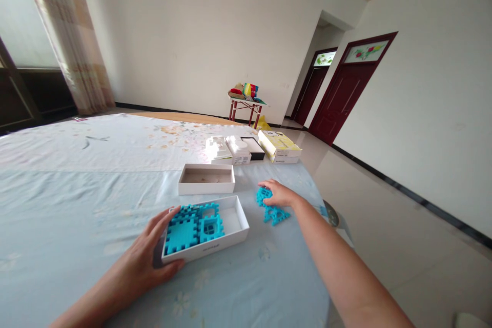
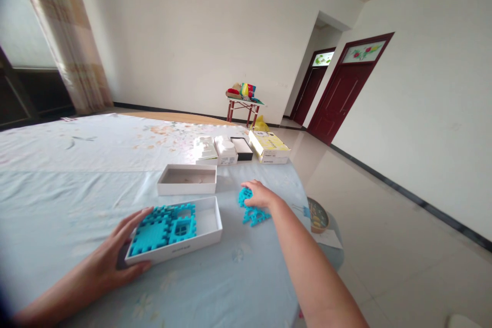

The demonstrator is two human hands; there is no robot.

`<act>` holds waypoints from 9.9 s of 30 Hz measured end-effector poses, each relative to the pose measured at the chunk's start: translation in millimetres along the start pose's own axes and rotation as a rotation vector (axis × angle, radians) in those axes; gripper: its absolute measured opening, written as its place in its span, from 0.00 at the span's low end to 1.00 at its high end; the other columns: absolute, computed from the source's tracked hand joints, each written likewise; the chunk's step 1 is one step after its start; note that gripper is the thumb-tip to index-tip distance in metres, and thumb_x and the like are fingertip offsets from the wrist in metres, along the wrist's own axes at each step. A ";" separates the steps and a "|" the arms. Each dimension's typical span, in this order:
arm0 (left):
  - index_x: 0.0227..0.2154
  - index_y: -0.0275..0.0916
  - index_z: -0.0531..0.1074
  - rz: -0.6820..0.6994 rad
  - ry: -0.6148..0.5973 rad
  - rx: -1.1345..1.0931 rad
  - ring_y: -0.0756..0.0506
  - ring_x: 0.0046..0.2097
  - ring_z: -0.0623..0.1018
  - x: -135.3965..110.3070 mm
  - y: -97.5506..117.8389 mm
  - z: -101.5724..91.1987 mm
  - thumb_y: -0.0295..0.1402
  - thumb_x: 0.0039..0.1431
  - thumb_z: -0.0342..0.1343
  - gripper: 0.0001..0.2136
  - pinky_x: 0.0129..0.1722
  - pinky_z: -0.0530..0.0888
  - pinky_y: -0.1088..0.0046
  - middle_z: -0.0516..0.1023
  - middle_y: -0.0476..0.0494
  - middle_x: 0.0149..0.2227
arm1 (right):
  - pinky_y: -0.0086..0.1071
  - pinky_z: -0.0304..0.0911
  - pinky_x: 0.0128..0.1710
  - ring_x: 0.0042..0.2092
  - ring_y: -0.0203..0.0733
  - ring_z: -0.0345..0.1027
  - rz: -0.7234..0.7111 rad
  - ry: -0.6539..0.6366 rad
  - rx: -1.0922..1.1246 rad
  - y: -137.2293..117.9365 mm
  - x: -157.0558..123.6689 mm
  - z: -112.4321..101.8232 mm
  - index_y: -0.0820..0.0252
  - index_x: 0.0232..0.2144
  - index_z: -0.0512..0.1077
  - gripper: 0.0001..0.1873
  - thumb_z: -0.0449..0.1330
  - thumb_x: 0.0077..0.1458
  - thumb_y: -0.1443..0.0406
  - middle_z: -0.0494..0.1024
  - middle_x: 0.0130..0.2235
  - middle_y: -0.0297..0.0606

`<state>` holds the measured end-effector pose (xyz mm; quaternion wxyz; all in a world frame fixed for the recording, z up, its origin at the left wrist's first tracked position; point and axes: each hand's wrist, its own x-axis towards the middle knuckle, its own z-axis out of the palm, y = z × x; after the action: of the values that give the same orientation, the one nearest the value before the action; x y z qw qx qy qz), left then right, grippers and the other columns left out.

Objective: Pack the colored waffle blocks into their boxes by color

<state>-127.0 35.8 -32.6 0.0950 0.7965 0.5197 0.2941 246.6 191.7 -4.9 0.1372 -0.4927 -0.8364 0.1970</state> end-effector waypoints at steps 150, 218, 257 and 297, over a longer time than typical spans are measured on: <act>0.53 0.50 0.62 0.217 -0.111 0.243 0.40 0.56 0.65 48.0 53.6 -21.6 0.43 0.57 0.47 0.20 0.54 0.61 0.57 0.68 0.48 0.54 | 0.32 0.58 0.46 0.42 0.38 0.68 -0.574 0.117 0.113 -128.4 3.4 34.2 0.59 0.33 0.75 0.07 0.58 0.51 0.65 0.77 0.37 0.39; 0.39 0.38 0.73 -0.406 0.180 -0.157 0.42 0.49 0.72 47.1 -21.5 -24.9 0.46 0.57 0.40 0.21 0.51 0.64 0.68 0.77 0.46 0.45 | 0.25 0.58 0.29 0.29 0.32 0.63 0.000 -0.001 0.282 -133.5 -28.7 -10.3 0.57 0.45 0.66 0.24 0.62 0.42 0.64 0.68 0.30 0.31; 0.34 0.41 0.76 -0.378 0.194 -0.185 0.43 0.45 0.76 42.3 -24.2 -21.0 0.48 0.56 0.39 0.22 0.47 0.68 0.72 0.80 0.47 0.39 | 0.25 0.56 0.29 0.30 0.34 0.66 -0.082 -0.122 0.026 -157.0 -32.1 3.3 0.59 0.28 0.74 0.13 0.61 0.44 0.56 0.76 0.28 0.33; 0.33 0.42 0.77 -0.361 0.177 -0.217 0.43 0.43 0.77 43.2 -32.2 -15.3 0.49 0.55 0.40 0.23 0.46 0.69 0.71 0.80 0.48 0.37 | 0.42 0.51 0.50 0.52 0.48 0.54 -0.050 0.305 -0.131 -102.9 49.0 33.8 0.53 0.40 0.71 0.17 0.62 0.44 0.64 0.68 0.49 0.39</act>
<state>-148.1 85.9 -19.0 0.1852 0.6470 0.6254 0.3950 129.7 183.2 14.8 0.2351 -0.5039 -0.8289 0.0613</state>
